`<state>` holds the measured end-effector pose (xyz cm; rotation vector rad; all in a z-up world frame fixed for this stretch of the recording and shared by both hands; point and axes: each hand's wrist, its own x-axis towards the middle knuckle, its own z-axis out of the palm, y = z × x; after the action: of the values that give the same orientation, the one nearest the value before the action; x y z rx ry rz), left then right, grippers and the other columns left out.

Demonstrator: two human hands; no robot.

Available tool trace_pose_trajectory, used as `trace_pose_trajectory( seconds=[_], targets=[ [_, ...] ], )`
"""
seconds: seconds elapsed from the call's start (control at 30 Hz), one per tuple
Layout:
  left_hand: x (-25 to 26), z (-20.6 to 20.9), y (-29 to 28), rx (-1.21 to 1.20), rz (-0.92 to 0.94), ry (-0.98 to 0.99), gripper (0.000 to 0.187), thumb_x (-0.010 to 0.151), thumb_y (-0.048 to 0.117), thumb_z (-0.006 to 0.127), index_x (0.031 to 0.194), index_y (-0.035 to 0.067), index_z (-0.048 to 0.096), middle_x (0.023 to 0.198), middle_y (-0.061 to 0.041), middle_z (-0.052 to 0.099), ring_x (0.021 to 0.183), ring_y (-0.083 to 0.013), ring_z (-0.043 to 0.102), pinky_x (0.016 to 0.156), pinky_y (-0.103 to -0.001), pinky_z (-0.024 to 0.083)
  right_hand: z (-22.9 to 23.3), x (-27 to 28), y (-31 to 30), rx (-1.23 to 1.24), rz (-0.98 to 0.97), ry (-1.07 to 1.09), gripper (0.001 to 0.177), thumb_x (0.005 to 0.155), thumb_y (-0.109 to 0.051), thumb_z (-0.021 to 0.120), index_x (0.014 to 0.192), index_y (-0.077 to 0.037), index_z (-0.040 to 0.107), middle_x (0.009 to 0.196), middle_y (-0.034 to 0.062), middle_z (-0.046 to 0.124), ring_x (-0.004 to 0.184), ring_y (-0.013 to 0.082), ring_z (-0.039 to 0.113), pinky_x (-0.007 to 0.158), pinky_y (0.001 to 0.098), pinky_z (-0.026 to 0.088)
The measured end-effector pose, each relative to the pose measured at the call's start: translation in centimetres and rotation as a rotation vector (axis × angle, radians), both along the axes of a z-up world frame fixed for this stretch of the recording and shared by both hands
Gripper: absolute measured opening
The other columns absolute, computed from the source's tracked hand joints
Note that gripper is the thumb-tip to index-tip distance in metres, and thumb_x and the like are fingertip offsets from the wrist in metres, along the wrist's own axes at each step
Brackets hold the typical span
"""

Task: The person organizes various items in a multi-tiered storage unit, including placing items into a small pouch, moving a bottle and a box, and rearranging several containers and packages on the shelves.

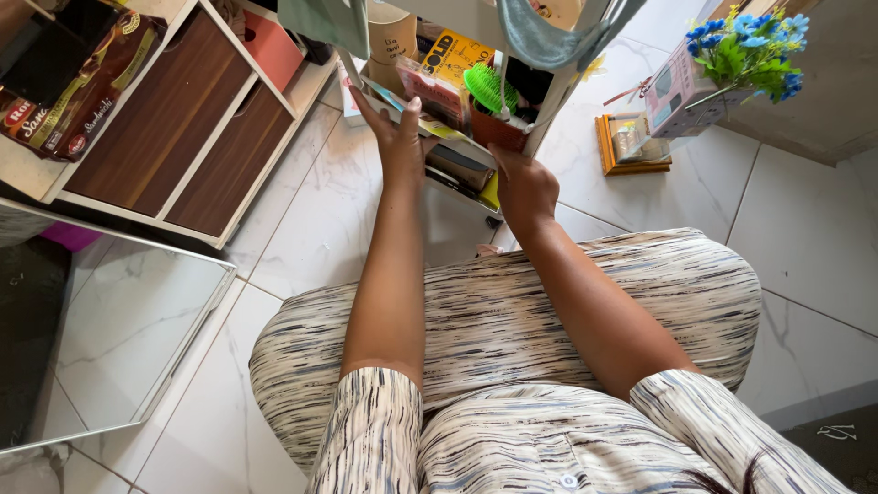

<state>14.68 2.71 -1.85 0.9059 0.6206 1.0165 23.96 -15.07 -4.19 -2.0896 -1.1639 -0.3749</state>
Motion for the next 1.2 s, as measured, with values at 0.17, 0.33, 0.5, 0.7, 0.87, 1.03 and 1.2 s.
trace_pose_trajectory(
  seconds=[0.17,0.33,0.5,0.7,0.87,1.03,1.2],
  targets=[
    [1.3,-2.1,2.0,0.58,0.269,0.303,0.113,0.097,0.037,0.082,0.171,0.01,0.001,0.176,-0.029,0.015,0.164,-0.0452,0.019,0.132,-0.057,0.021,1.1,-0.4,-0.9,0.091,0.163,0.064,0.037,0.094,0.001,0.065,0.129,-0.008,0.07,0.114,0.0145,0.07,0.095,0.033,0.069,0.081,0.0409,0.058],
    [4.2,-2.3,3.2,0.547,0.417,0.564,0.128,0.081,0.073,0.07,0.165,0.002,0.005,0.16,-0.033,0.023,0.151,-0.046,0.033,0.122,-0.05,0.039,2.3,-0.6,-2.3,0.278,0.229,0.072,0.024,0.091,0.008,0.063,0.112,-0.004,0.066,0.115,0.0171,0.062,0.103,0.0322,0.068,0.086,0.0392,0.062],
    [5.1,-2.1,3.0,0.501,0.425,0.643,0.126,0.08,0.079,0.062,0.163,0.001,0.007,0.154,-0.033,0.03,0.145,-0.0462,0.038,0.118,-0.051,0.04,0.7,2.7,-2.7,0.239,0.112,0.357,0.022,0.093,0.001,0.075,0.101,-0.003,0.054,0.108,0.014,0.058,0.091,0.0195,0.067,0.078,0.0288,0.063],
    [4.4,-6.7,2.8,0.418,0.345,0.427,0.109,0.095,0.07,0.053,0.163,-0.004,0.009,0.163,-0.033,0.019,0.15,-0.0426,0.031,0.123,-0.046,0.03,-1.6,5.3,-2.4,0.111,0.191,0.778,0.04,0.084,-0.006,0.083,0.114,-0.004,0.057,0.1,0.0078,0.066,0.087,0.0179,0.068,0.07,0.03,0.058],
    [5.0,-15.0,1.6,0.04,0.015,0.011,0.085,0.106,0.056,0.035,0.162,-0.004,0.014,0.17,-0.022,0.02,0.157,-0.0299,0.022,0.125,-0.037,0.017,-2.1,4.6,-2.1,-0.02,0.085,0.6,0.027,0.086,-0.003,0.077,0.107,-0.001,0.06,0.092,0.0136,0.071,0.081,0.0228,0.071,0.073,0.034,0.058],
    [3.7,-15.6,0.7,0.036,-0.103,0.208,0.087,0.105,0.061,0.031,0.162,-0.002,0.013,0.171,-0.016,0.015,0.157,-0.0271,0.019,0.126,-0.036,0.014,-0.8,3.9,-2.4,0.015,0.114,0.535,0.019,0.085,-0.001,0.072,0.102,0.001,0.063,0.096,0.0163,0.073,0.086,0.0247,0.075,0.078,0.0331,0.06],
    [2.2,-14.0,2.8,-0.064,-0.176,0.213,0.098,0.099,0.072,0.033,0.162,-0.001,0.02,0.17,-0.017,0.022,0.156,-0.0277,0.023,0.125,-0.036,0.016,-0.1,2.7,-1.7,0.005,0.218,0.725,0.021,0.088,0.004,0.065,0.109,0.001,0.066,0.096,0.013,0.076,0.09,0.0224,0.078,0.08,0.0313,0.061]
  ],
)
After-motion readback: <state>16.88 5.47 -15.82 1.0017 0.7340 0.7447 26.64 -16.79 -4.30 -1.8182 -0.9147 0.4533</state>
